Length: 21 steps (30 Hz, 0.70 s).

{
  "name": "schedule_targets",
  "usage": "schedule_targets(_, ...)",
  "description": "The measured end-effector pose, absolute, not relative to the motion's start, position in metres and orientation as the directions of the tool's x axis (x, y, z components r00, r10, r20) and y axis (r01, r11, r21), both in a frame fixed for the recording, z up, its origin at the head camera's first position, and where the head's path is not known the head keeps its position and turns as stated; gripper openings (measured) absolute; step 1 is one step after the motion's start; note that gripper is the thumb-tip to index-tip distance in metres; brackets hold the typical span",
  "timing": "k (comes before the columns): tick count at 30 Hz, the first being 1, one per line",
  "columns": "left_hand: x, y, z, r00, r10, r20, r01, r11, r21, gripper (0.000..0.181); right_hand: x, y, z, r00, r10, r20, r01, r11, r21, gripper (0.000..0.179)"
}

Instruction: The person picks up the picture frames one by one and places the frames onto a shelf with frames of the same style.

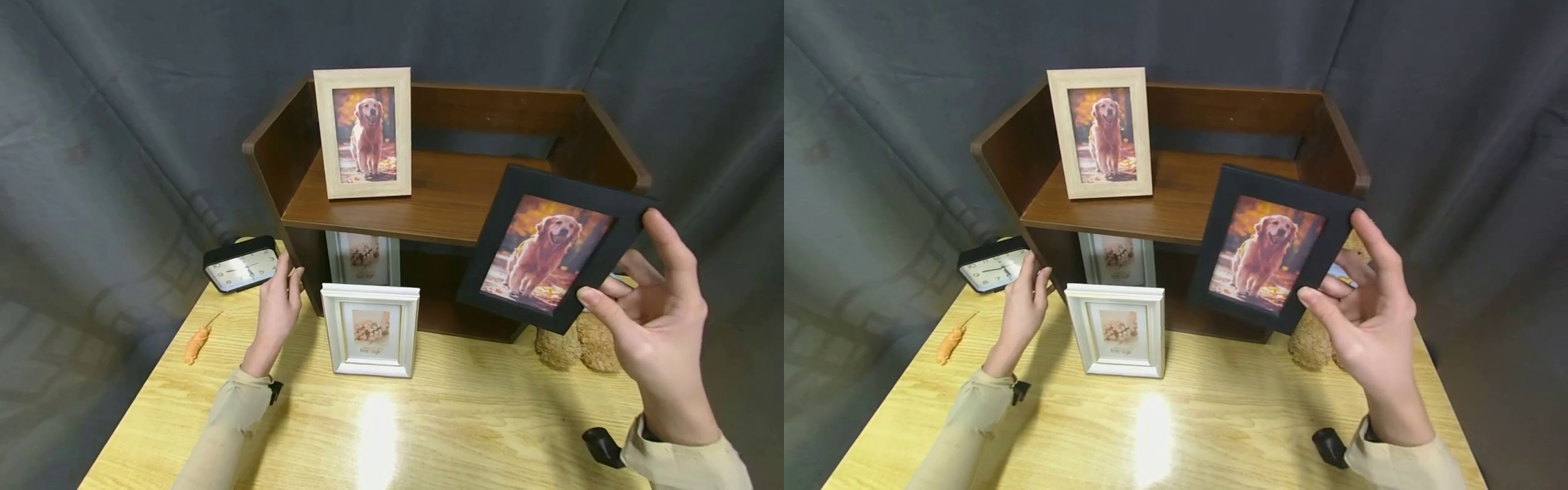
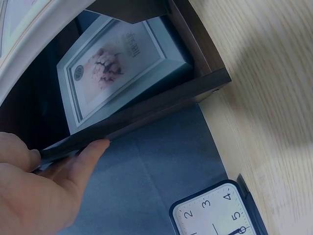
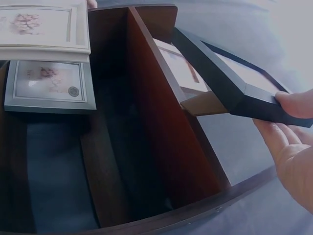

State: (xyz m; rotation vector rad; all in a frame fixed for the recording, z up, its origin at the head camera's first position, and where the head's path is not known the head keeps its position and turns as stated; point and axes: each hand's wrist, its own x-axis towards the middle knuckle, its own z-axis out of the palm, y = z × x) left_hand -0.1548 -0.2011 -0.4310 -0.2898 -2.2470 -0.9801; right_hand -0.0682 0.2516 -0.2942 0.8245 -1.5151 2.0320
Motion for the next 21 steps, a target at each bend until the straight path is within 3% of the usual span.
schedule_targets(21, -0.155, -0.203, -0.432, -0.761, -0.056, 0.646, 0.432, 0.7, 0.569, 0.027, -0.085, 0.235, -0.272, -0.696, 0.085, 0.713, -0.688, -0.364, -0.628, 0.072)
